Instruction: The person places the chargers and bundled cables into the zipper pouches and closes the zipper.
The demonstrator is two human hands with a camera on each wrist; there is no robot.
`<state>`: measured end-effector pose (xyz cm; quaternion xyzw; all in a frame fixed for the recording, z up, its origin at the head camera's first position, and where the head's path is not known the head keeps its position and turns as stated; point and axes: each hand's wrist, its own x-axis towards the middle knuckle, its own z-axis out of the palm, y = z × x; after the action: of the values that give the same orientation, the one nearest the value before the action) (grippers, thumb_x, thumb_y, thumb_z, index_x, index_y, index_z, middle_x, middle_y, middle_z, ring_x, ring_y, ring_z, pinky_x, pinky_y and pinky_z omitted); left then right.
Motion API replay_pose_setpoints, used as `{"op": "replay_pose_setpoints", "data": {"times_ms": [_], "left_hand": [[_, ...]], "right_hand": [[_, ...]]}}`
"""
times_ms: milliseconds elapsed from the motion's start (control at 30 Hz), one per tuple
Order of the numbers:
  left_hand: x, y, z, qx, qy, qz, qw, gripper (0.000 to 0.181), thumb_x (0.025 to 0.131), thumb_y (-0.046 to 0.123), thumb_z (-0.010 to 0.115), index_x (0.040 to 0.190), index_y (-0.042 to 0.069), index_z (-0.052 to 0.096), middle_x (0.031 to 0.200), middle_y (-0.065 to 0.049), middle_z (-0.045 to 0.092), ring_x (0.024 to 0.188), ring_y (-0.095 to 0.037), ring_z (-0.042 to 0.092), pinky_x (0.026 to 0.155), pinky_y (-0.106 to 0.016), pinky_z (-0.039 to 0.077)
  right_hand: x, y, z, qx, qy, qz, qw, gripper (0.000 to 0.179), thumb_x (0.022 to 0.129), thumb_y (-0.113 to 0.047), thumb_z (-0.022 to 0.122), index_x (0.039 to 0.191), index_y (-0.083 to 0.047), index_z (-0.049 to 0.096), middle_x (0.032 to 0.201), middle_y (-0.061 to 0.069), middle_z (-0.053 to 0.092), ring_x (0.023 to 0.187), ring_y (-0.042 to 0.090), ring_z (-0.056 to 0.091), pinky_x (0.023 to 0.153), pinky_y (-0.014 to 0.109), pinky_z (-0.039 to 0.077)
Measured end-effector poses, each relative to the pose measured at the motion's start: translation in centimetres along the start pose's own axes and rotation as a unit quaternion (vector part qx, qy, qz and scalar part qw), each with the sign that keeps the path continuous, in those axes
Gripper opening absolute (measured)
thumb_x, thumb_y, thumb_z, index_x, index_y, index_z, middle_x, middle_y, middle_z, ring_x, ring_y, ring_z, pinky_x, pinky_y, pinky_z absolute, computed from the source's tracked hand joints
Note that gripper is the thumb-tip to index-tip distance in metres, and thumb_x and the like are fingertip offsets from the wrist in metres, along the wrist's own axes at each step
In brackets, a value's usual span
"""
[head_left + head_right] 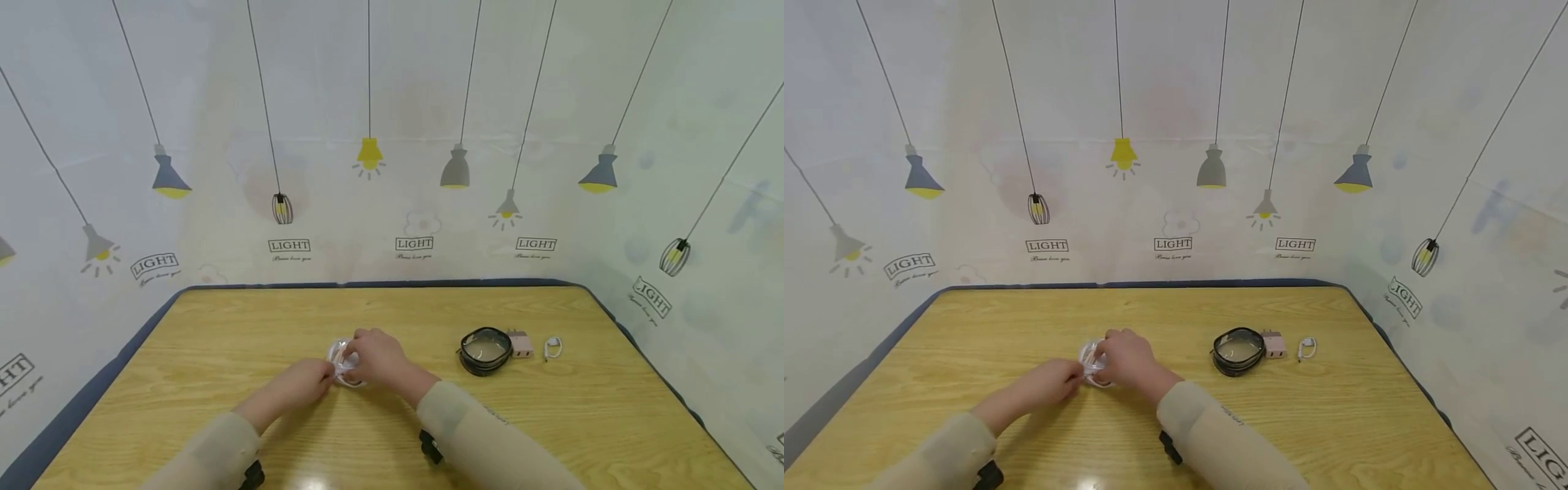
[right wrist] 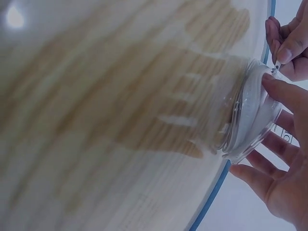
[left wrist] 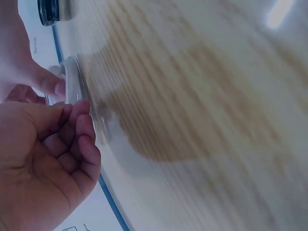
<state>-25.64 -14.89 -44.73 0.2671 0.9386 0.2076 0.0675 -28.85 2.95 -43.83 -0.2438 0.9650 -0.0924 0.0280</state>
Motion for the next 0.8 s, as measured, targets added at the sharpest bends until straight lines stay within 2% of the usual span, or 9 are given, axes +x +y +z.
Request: {"op": "replay_pose_setpoints", "data": {"times_ms": [167, 333, 500, 667, 800], "left_hand": [[0.1, 0.1, 0.1, -0.018, -0.002, -0.018, 0.9997, 0.017, 0.095, 0.003, 0.054, 0.08, 0.01, 0.058, 0.07, 0.002, 0.051, 0.065, -0.014, 0.047, 0.062, -0.034, 0.042], [0.3, 0.0, 0.0, -0.027, 0.003, -0.036, 0.999, 0.015, 0.097, 0.007, 0.055, 0.084, 0.01, 0.06, 0.071, 0.002, 0.052, 0.067, -0.015, 0.047, 0.064, -0.035, 0.042], [0.5, -0.6, -0.1, -0.019, 0.005, -0.038, 0.9991, 0.016, 0.097, 0.007, 0.054, 0.081, 0.011, 0.057, 0.069, 0.001, 0.05, 0.064, -0.015, 0.046, 0.062, -0.034, 0.041], [0.6, -1.2, -0.3, 0.001, 0.018, -0.038, 0.9991, 0.015, 0.094, 0.008, 0.057, 0.079, 0.012, 0.058, 0.07, 0.001, 0.052, 0.065, -0.016, 0.046, 0.063, -0.035, 0.041], [0.7, -1.4, -0.5, -0.001, 0.015, -0.063, 0.9979, 0.014, 0.095, 0.01, 0.057, 0.081, 0.011, 0.06, 0.07, 0.001, 0.053, 0.066, -0.016, 0.048, 0.063, -0.036, 0.042]], "right_hand": [[0.0, 0.1, 0.1, -0.003, 0.009, -0.008, 0.9999, 0.032, 0.078, -0.046, 0.08, 0.102, -0.025, 0.075, 0.097, -0.008, 0.056, 0.088, 0.013, 0.05, 0.071, 0.029, 0.046], [-0.3, 0.7, -0.1, -0.004, 0.013, -0.044, 0.999, 0.033, 0.08, -0.044, 0.078, 0.107, -0.026, 0.074, 0.104, -0.008, 0.059, 0.091, 0.011, 0.052, 0.074, 0.027, 0.047], [-0.6, 1.4, -0.6, -0.008, -0.013, -0.079, 0.9968, 0.042, 0.084, -0.043, 0.075, 0.121, -0.024, 0.07, 0.122, -0.005, 0.058, 0.108, 0.014, 0.053, 0.086, 0.029, 0.047], [-1.0, 1.7, -1.3, 0.001, -0.034, -0.11, 0.9933, 0.046, 0.085, -0.036, 0.075, 0.126, -0.018, 0.066, 0.13, 0.0, 0.057, 0.118, 0.018, 0.051, 0.097, 0.032, 0.044], [-0.9, 2.0, -1.4, -0.021, -0.034, -0.133, 0.9903, 0.05, 0.084, -0.027, 0.077, 0.131, -0.019, 0.062, 0.135, 0.0, 0.055, 0.125, 0.019, 0.048, 0.106, 0.034, 0.037]]}}
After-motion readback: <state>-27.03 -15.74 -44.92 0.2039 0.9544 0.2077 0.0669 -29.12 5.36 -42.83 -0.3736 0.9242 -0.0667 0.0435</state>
